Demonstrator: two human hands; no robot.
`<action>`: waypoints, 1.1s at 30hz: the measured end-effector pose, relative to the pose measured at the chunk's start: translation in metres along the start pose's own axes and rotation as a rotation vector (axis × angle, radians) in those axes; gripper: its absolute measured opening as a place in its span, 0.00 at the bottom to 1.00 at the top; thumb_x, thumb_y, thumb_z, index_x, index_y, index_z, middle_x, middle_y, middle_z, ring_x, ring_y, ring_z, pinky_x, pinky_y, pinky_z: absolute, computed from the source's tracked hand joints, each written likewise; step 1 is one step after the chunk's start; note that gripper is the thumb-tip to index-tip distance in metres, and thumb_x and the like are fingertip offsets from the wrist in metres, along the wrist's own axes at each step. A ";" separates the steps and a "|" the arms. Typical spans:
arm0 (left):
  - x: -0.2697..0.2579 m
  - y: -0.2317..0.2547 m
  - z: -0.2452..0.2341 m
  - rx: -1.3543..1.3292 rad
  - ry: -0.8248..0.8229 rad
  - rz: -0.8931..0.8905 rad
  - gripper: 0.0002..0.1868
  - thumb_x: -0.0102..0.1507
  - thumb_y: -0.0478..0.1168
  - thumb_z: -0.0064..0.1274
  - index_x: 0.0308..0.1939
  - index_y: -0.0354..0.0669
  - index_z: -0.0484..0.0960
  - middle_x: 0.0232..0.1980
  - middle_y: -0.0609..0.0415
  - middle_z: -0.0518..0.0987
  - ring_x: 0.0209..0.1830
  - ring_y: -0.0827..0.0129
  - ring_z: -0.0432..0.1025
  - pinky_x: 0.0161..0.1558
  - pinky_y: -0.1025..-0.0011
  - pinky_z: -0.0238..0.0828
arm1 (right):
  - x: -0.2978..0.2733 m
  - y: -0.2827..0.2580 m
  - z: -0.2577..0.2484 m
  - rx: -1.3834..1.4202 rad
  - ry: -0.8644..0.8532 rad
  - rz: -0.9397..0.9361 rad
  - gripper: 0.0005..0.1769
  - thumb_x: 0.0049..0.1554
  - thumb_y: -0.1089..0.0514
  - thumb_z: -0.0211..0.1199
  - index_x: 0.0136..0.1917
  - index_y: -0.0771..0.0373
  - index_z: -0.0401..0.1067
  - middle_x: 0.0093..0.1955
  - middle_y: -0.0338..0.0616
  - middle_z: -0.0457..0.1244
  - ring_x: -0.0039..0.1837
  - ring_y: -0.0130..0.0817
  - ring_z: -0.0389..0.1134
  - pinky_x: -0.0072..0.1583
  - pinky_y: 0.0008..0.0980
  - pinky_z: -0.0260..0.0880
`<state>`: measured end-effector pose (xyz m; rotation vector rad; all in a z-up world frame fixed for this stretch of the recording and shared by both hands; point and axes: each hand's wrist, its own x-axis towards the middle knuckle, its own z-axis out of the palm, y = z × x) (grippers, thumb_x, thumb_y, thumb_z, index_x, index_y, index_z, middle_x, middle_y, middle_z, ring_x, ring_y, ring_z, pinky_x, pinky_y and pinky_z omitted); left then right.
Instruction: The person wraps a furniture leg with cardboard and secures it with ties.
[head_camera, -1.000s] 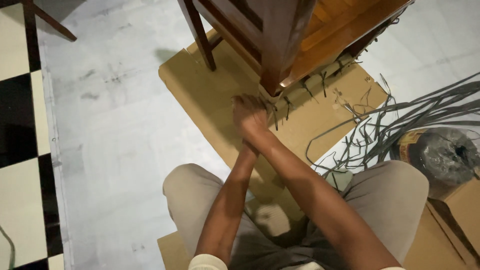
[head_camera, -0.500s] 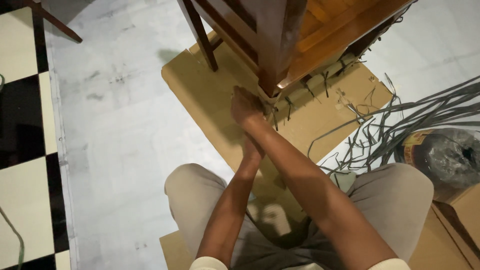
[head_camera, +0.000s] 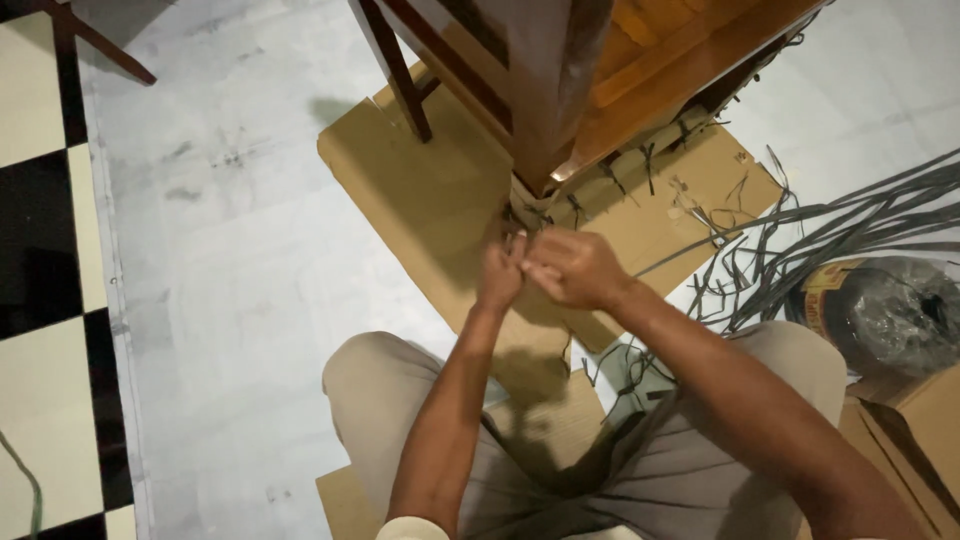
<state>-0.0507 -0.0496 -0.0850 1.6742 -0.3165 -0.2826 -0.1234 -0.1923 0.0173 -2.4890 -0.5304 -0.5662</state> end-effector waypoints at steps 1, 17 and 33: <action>0.000 0.005 -0.001 0.000 -0.002 -0.001 0.19 0.71 0.44 0.48 0.61 0.38 0.73 0.51 0.49 0.80 0.50 0.63 0.75 0.55 0.65 0.72 | -0.006 0.015 -0.003 -0.001 0.000 0.002 0.09 0.60 0.55 0.65 0.41 0.61 0.80 0.38 0.47 0.70 0.36 0.34 0.70 0.36 0.33 0.71; 0.035 -0.002 -0.005 -0.365 0.061 0.075 0.08 0.63 0.32 0.43 0.43 0.40 0.77 0.43 0.55 0.76 0.46 0.68 0.69 0.52 0.71 0.66 | -0.013 0.135 0.074 0.457 0.168 0.580 0.23 0.63 0.62 0.53 0.70 0.75 0.65 0.62 0.59 0.65 0.58 0.47 0.66 0.56 0.43 0.67; 0.044 -0.017 -0.004 -0.565 0.010 0.085 0.05 0.69 0.31 0.43 0.42 0.41 0.74 0.44 0.57 0.75 0.46 0.72 0.65 0.53 0.73 0.63 | -0.004 0.120 0.045 0.432 -0.093 0.819 0.20 0.61 0.58 0.54 0.62 0.72 0.73 0.55 0.60 0.69 0.52 0.44 0.68 0.55 0.42 0.69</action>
